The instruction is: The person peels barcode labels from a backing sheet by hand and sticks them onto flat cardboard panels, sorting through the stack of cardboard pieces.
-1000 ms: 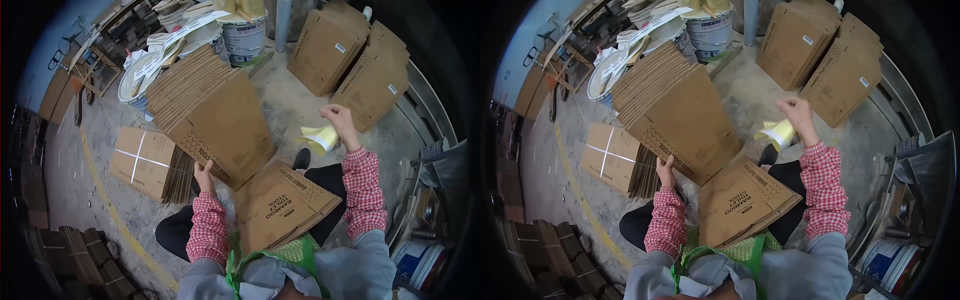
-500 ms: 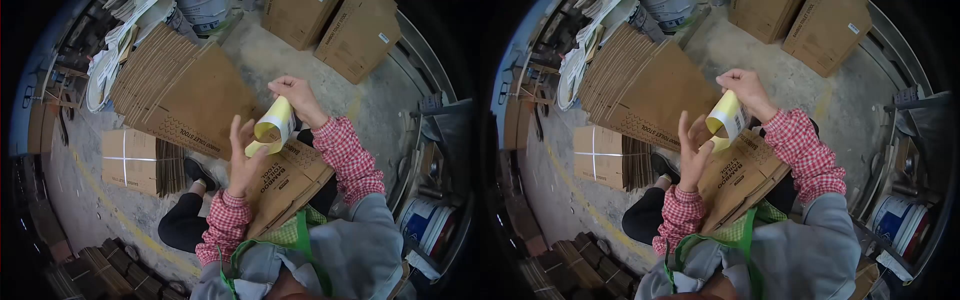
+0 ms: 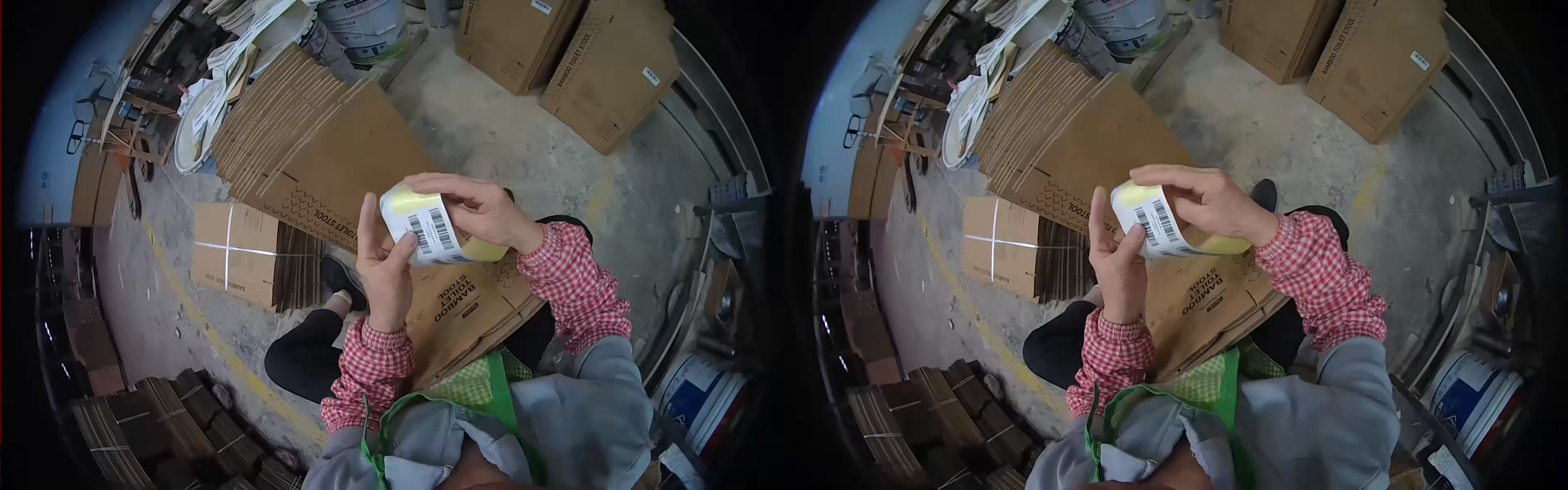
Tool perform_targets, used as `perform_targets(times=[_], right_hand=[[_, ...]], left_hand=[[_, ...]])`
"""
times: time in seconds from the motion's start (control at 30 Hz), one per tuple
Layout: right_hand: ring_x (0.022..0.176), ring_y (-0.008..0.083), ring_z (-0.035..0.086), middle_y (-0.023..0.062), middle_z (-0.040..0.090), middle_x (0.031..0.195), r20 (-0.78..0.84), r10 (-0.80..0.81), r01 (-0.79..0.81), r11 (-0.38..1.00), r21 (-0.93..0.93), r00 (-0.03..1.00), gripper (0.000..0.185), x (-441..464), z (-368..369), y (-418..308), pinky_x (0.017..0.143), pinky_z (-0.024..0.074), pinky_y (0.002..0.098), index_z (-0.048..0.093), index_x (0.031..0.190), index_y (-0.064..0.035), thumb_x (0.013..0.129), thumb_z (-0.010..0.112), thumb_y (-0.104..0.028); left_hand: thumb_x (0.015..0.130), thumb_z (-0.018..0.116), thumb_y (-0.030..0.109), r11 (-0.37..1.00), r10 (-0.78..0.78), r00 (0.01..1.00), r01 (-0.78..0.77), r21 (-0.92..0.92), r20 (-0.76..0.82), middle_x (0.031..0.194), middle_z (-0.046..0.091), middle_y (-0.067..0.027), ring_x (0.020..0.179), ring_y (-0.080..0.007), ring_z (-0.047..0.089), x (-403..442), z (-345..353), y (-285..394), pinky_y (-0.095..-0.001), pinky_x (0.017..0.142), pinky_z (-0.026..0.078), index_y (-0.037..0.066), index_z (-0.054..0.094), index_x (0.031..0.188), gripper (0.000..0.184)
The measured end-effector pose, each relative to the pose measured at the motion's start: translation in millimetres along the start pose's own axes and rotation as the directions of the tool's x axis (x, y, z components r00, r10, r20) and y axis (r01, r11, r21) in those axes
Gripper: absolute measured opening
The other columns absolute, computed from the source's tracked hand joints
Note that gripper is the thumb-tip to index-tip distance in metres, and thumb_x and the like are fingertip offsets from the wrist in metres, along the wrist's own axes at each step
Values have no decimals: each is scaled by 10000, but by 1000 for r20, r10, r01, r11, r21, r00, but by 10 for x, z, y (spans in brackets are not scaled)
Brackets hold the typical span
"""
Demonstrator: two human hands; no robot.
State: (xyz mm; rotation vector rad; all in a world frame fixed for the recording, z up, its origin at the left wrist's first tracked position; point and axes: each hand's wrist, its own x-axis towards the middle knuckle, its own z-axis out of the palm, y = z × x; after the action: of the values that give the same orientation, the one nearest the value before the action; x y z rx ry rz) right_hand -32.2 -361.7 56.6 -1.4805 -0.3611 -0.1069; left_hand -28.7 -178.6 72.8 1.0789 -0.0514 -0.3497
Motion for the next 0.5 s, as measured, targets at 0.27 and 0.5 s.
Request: perform_targets(times=[0.27,0.5], right_hand=[[880,248,672,144,675,973,-81,-230,193,926,-325,970,210,-65,47,-87,748,541,308,661,973,15,782,593,73],[770,266,668,124,662,856,9,-304,267,823,-502,953,175,-89,40,-81,639,522,312,648,905,-12,737,656,35]], left_hand=[[814,669,21,289,487,806,-511,809,336,1251,408,-137,1171,-218,417,-111,94,122,-344,977,364,59,603,1185,379],[763,700,3,383,420,825,-539,750,378,984,591,-117,979,-246,554,27,106,182,-334,816,434,22,666,931,172]])
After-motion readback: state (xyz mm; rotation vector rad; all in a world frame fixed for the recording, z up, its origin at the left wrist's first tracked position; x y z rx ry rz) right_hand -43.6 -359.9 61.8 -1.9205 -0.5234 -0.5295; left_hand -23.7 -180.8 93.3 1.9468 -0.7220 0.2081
